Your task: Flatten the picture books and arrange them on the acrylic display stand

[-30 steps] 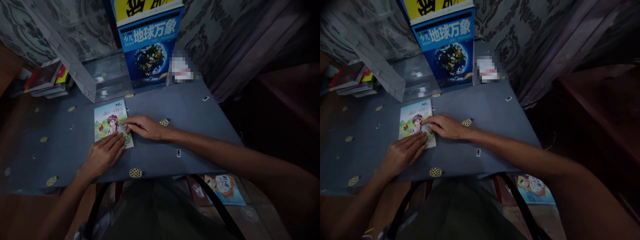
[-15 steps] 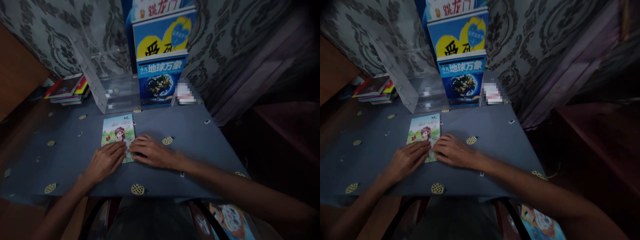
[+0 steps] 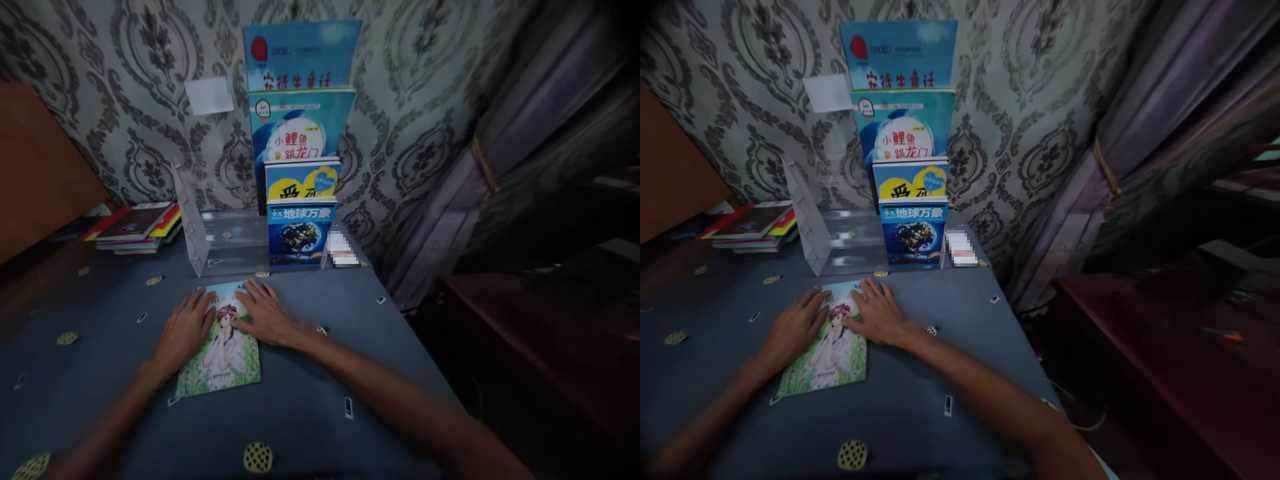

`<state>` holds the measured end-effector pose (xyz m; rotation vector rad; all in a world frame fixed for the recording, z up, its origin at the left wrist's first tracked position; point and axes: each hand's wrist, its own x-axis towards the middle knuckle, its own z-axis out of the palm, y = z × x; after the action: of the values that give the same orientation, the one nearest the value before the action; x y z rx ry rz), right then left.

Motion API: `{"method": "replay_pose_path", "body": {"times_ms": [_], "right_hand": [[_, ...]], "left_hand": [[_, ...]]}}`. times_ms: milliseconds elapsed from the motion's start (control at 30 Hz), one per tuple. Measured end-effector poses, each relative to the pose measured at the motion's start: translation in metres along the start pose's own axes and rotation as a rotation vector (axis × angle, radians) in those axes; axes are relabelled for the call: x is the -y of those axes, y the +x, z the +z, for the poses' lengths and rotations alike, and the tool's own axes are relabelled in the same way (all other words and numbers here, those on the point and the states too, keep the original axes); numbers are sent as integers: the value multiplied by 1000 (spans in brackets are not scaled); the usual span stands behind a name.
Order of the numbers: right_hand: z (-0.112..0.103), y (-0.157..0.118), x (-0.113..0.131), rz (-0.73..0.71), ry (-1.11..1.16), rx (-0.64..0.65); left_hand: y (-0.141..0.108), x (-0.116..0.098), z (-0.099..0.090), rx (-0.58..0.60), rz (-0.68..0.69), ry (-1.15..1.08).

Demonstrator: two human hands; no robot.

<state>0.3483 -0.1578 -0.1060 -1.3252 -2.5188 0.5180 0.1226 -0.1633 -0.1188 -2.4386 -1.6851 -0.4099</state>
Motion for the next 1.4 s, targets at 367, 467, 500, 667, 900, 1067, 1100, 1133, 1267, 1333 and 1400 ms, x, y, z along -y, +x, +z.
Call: {"method": "replay_pose_path", "body": {"times_ms": [367, 467, 500, 667, 900, 1067, 1100, 1133, 1267, 1333, 1400], "right_hand": [[-15, -29, -3, -122, 183, 145], [-15, -41, -4, -165, 234, 156], [-16, -44, -5, -171, 250, 162], [-22, -49, -6, -189, 305, 193], [-16, -48, -11, -167, 329, 205], [-13, -48, -13, -169, 320, 199], [-13, -47, -14, -169, 319, 197], [-12, -47, -14, -168, 319, 196], [-10, -44, -16, -162, 323, 201], [-10, -43, -14, -139, 357, 208], [-11, -43, -11, -83, 420, 175]], "left_hand": [[0, 7, -2, -73, -18, -203], [0, 9, 0, -75, -43, -247], [0, 9, 1, -79, -55, -270], [2, 13, 3, -136, -171, -500], [9, 13, -15, -167, -643, -1231], [10, 0, -23, -129, -937, -1598], [9, -4, -23, -85, -981, -1642], [9, -8, -23, -40, -1020, -1669], [7, -21, -30, 33, -1134, -1715], [7, -24, -37, 48, -1160, -1748], [7, -26, -43, 50, -1172, -1777]]}}
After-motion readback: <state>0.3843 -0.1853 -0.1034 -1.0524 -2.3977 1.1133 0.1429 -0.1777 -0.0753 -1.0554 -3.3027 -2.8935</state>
